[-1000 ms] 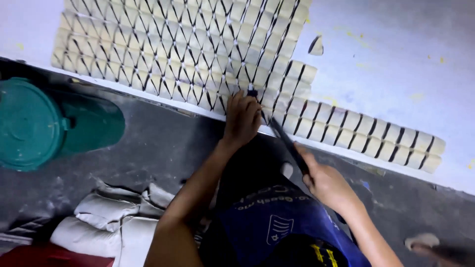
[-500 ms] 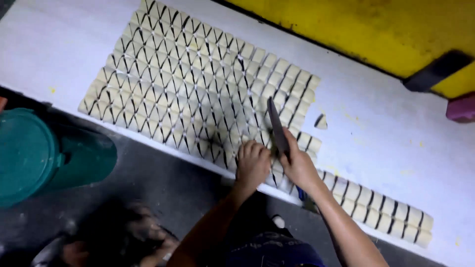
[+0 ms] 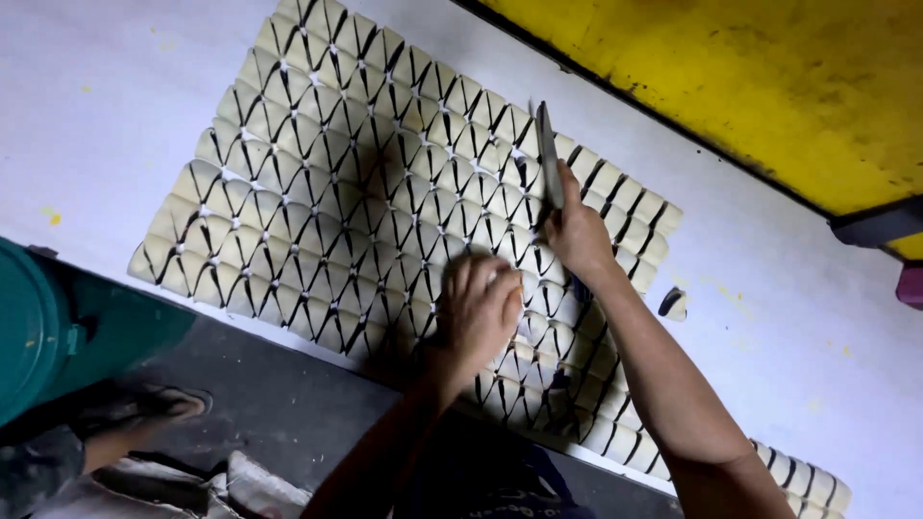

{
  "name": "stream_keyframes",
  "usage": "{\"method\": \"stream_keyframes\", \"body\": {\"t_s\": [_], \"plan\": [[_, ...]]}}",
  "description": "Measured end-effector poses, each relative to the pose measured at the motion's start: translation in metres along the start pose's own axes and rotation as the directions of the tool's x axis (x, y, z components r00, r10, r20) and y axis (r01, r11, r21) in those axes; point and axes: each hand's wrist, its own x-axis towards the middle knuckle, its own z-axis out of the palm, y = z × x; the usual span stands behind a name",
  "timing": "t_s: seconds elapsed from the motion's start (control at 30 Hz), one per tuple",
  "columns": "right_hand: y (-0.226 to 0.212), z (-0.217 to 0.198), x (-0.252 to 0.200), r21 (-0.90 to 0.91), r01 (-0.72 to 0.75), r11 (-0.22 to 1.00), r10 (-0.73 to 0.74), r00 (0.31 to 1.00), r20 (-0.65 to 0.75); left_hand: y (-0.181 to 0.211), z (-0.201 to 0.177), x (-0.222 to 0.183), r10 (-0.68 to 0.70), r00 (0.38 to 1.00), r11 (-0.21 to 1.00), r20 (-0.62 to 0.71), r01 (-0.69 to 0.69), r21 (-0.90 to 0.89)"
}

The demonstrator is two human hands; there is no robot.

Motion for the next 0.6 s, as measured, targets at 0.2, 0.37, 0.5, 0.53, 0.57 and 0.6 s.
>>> {"method": "stream_keyframes", "body": {"t_s": [0.2, 0.37, 0.5, 0.53, 0.57, 0.6], "plan": [[0.003, -0.001, 0.011, -0.058, -0.038, 0.998, 0.041, 0.998, 0.046, -0.071, 0.06, 0.094, 0.006, 0.998, 0.994, -0.057, 0.0, 0.111], [-0.044, -0.038, 0.019, -0.121, -0.185, 0.975, 0.206, 0.959, 0.194, -0.11, 0.123, 0.151, -0.051, 0.982, 0.993, 0.18, 0.03, 0.115], [-0.035, -0.038, 0.054, -0.07, -0.108, 0.992, 0.121, 0.965, 0.232, -0.109, 0.129, 0.16, -0.13, 0.933, 0.974, 0.335, 0.056, 0.219], [-0.028, -0.035, 0.049, -0.067, -0.122, 0.99, 0.134, 0.962, 0.239, -0.108, 0.131, 0.158, -0.13, 0.928, 0.975, 0.349, 0.057, 0.213], [-0.024, -0.035, 0.048, -0.079, -0.089, 0.993, 0.106, 0.962, 0.251, -0.108, 0.131, 0.16, -0.138, 0.925, 0.972, 0.353, 0.058, 0.228], [-0.021, -0.035, 0.045, -0.09, -0.056, 0.994, 0.078, 0.961, 0.264, -0.108, 0.13, 0.162, -0.146, 0.922, 0.969, 0.358, 0.059, 0.242]]}}
